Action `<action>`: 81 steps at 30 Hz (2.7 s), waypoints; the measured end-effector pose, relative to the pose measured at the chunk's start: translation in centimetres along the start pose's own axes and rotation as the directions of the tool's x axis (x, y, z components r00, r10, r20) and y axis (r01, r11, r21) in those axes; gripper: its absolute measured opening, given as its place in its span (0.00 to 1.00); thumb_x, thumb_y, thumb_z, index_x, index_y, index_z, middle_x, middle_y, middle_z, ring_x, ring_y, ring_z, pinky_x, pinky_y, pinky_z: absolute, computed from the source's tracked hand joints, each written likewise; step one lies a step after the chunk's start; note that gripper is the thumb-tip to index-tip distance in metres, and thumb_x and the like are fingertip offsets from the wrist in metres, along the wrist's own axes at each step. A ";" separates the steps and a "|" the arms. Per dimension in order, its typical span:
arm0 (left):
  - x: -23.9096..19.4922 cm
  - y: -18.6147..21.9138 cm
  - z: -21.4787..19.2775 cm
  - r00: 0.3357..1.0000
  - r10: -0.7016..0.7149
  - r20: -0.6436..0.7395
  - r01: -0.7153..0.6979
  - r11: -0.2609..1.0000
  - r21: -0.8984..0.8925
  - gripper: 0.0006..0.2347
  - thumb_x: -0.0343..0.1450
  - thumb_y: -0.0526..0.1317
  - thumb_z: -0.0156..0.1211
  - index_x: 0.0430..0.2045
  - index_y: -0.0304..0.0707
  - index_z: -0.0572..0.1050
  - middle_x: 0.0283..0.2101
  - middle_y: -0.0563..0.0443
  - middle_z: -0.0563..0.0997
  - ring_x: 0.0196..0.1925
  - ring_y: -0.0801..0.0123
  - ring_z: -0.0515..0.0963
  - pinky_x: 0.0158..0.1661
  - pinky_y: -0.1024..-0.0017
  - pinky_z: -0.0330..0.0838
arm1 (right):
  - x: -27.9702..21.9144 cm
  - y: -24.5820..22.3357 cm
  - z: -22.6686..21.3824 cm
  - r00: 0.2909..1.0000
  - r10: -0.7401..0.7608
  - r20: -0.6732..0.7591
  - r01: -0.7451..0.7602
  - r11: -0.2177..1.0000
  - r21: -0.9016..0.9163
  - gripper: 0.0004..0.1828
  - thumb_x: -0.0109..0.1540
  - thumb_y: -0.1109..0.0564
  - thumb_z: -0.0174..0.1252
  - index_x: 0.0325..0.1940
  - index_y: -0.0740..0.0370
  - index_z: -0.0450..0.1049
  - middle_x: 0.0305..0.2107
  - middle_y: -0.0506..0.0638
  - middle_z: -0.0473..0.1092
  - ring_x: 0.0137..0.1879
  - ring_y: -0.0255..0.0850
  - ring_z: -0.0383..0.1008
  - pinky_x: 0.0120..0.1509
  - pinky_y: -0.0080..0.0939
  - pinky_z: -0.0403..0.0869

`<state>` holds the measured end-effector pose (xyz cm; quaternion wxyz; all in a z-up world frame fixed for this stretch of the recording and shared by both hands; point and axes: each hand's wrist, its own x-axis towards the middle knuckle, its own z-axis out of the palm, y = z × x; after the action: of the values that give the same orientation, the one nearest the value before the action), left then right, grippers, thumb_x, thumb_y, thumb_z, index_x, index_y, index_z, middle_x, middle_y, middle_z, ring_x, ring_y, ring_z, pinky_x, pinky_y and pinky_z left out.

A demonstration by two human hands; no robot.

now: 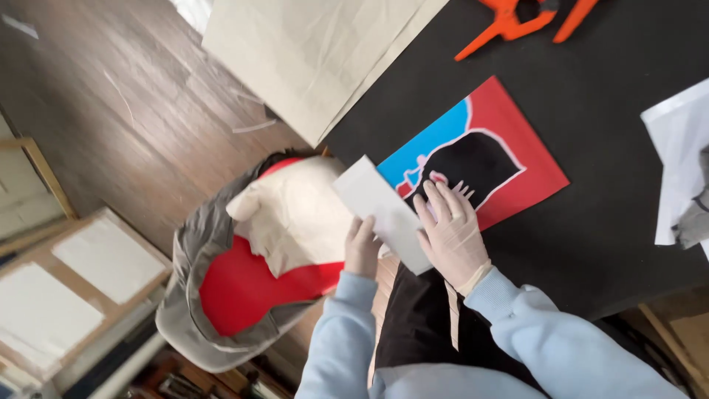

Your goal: Applying an adhesive backing sheet to a piece of art using clamps and a smoothing cloth.

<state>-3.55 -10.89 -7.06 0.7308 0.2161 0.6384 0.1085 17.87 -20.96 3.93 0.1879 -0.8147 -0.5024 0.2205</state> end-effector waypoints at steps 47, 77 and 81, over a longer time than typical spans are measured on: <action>6.7 25.6 12.8 0.751 0.658 0.049 -0.616 0.672 0.412 0.19 0.74 0.43 0.55 0.52 0.23 0.77 0.46 0.46 0.83 0.46 0.69 0.79 0.48 0.72 0.73 | 7.5 2.6 -4.0 0.960 -0.142 -0.241 0.184 0.970 0.160 0.12 0.61 0.54 0.61 0.49 0.55 0.80 0.47 0.46 0.74 0.56 0.44 0.72 0.68 0.53 0.62; 6.9 15.0 45.1 0.512 0.460 0.726 -0.821 0.510 0.255 0.16 0.84 0.45 0.49 0.41 0.23 0.73 0.35 0.45 0.74 0.42 0.67 0.74 0.47 0.69 0.74 | -7.0 4.5 -7.5 0.683 0.710 -0.172 -0.401 0.562 0.723 0.09 0.63 0.64 0.60 0.47 0.61 0.79 0.43 0.52 0.78 0.48 0.44 0.80 0.53 0.40 0.76; 2.5 9.2 46.5 0.493 0.464 0.736 -0.798 0.579 0.170 0.17 0.85 0.45 0.48 0.39 0.23 0.74 0.32 0.47 0.73 0.40 0.69 0.73 0.45 0.70 0.75 | -11.6 5.6 -6.4 0.631 0.771 -0.088 -0.456 0.461 0.761 0.08 0.63 0.65 0.58 0.45 0.64 0.80 0.42 0.52 0.79 0.47 0.41 0.81 0.52 0.37 0.78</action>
<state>43.54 -9.91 -0.87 0.7163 0.6438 0.2327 0.1352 20.84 -34.35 8.33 0.4781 -0.8395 0.0078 0.2580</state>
